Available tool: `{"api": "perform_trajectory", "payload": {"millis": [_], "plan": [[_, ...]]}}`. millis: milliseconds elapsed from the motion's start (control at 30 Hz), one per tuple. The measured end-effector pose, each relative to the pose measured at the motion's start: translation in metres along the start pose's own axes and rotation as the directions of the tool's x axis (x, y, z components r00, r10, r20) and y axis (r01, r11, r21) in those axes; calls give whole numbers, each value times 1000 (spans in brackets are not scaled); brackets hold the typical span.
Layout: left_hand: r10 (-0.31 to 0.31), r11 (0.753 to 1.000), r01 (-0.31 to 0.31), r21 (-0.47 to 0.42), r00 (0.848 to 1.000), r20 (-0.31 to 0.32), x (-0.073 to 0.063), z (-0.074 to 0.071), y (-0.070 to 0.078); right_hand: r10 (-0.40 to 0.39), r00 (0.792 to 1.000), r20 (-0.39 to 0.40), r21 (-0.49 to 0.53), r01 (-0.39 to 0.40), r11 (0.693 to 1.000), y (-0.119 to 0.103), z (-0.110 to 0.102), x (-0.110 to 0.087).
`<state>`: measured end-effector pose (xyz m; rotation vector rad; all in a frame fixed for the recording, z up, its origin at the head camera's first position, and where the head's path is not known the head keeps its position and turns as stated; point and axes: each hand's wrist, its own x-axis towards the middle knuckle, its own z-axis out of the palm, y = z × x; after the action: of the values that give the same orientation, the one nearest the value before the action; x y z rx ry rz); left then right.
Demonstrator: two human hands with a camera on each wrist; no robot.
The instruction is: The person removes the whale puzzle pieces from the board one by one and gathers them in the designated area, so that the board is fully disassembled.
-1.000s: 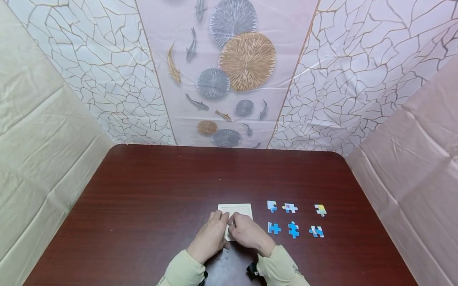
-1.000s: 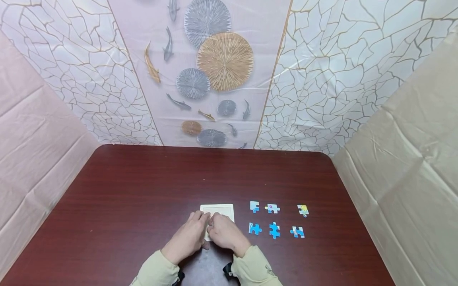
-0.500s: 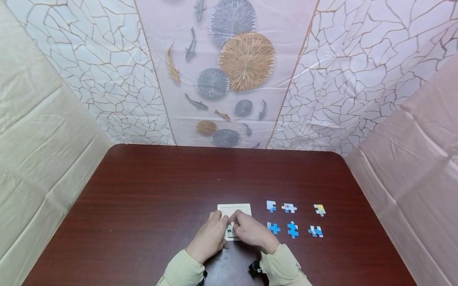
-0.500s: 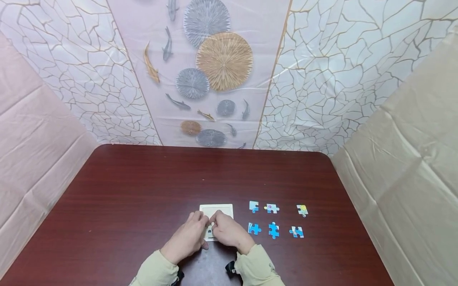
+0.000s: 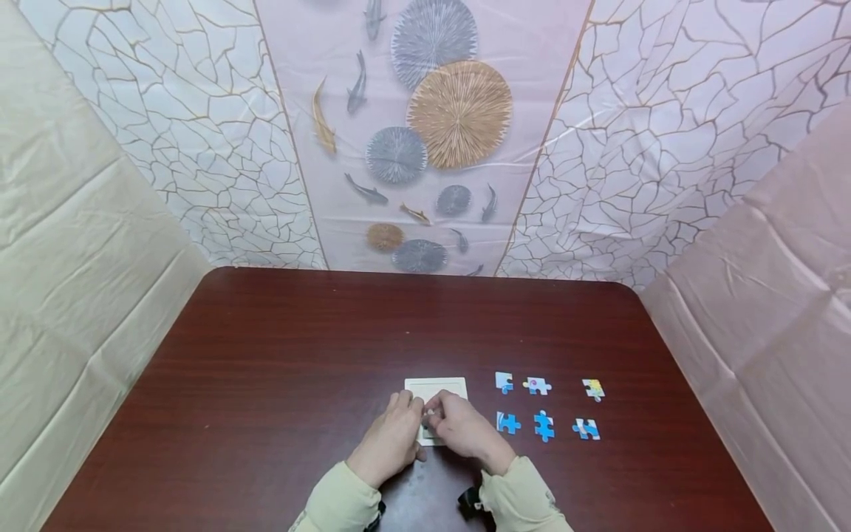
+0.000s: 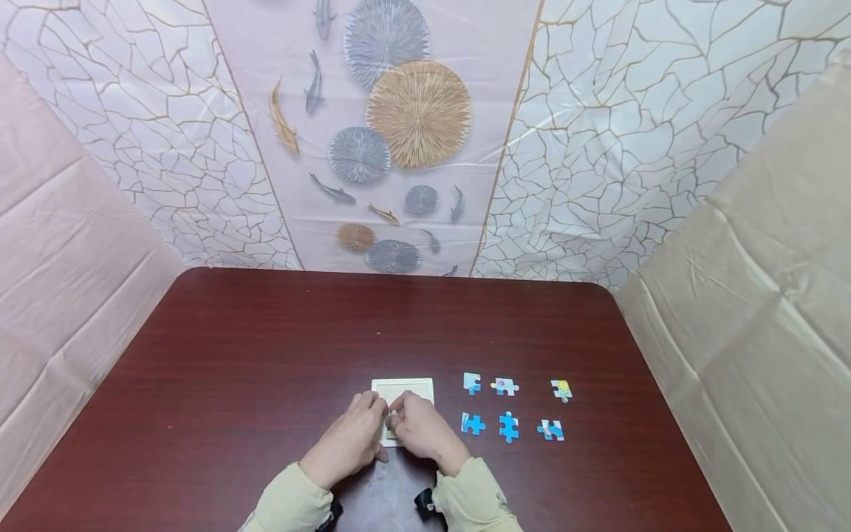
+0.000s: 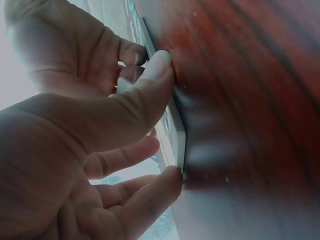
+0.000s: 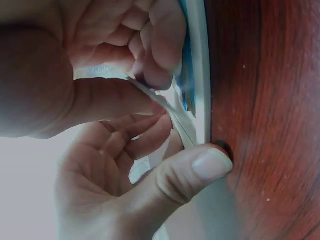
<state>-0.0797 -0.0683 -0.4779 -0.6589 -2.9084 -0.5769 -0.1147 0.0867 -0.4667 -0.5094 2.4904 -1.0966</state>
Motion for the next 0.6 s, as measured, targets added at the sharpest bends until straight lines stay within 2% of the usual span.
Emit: {"api": "perform_trajectory", "payload": {"millis": [167,300,367,600], "plan": [[-7,1000,7,8,1000,8,0,0,2,14,1000,15,148,-16,989,6,-5,-3],[-11,1000,11,-4,1000,15,0,1,2,4,1000,16,295,-8,955,6,-12,-12],[-11,1000,11,-12,1000,19,1,2,2,3,1000,3,335,-4,942,5,-18,-20],[-12,1000,13,-12,999,34,1,2,1,55,997,-60,302,-34,953,7,-45,-54]]}}
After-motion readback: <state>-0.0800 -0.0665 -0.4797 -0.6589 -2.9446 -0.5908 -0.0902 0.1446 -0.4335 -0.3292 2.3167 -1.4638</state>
